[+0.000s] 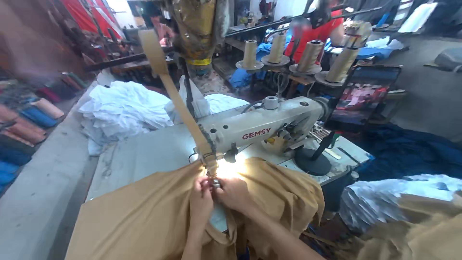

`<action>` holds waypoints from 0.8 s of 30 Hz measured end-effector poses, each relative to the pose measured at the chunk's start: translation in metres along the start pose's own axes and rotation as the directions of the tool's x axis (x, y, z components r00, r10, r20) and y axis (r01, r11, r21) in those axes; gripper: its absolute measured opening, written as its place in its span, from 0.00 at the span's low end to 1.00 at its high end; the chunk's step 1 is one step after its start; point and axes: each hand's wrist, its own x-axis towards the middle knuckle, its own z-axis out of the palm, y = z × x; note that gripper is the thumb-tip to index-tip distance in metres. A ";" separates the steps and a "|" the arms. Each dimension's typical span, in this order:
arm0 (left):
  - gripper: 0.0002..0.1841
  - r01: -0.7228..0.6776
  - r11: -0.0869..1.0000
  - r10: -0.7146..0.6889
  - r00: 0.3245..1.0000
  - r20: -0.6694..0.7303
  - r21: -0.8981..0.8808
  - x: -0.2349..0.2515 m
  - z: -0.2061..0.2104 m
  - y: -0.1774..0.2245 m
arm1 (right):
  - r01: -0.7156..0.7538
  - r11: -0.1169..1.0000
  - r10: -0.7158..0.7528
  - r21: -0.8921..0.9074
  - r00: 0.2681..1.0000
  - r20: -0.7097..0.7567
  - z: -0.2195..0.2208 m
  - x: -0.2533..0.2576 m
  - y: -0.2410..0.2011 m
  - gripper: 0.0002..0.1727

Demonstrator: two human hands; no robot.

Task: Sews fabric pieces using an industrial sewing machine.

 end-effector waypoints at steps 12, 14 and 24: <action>0.15 -0.385 0.714 0.339 0.921 0.193 0.585 -0.015 -0.013 -0.028 | 0.428 0.881 -0.462 -0.200 0.870 -0.175 0.012 0.003 0.055 0.24; 0.18 -0.397 0.676 0.320 0.917 0.238 0.620 -0.016 -0.010 -0.027 | 0.421 0.871 -0.470 -0.253 0.864 -0.180 0.013 0.002 0.051 0.28; 0.20 -0.303 0.606 0.263 0.949 0.174 0.736 0.018 0.001 -0.019 | 0.208 0.968 -0.203 -0.139 0.978 0.049 -0.005 0.023 0.008 0.20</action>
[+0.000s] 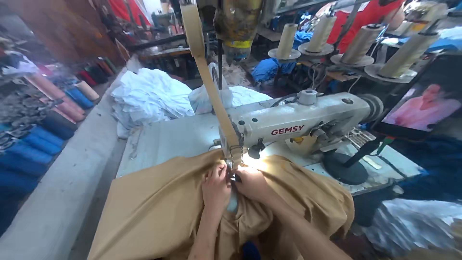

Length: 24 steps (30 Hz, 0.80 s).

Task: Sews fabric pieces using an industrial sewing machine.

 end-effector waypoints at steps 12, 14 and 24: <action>0.31 -0.046 0.998 0.055 0.971 0.234 -0.045 -0.016 -0.018 -0.015 | 0.046 0.984 -0.113 -0.173 0.910 -0.399 0.044 -0.016 0.001 0.26; 0.28 -0.020 0.998 0.035 0.968 0.247 -0.063 -0.027 -0.021 -0.011 | 0.091 0.978 -0.166 -0.190 0.888 -0.428 0.047 -0.016 0.006 0.25; 0.17 -0.119 0.985 0.136 0.981 0.139 -0.125 -0.033 -0.021 -0.011 | 0.267 0.945 -0.317 -0.189 0.887 -0.335 0.025 -0.007 0.020 0.20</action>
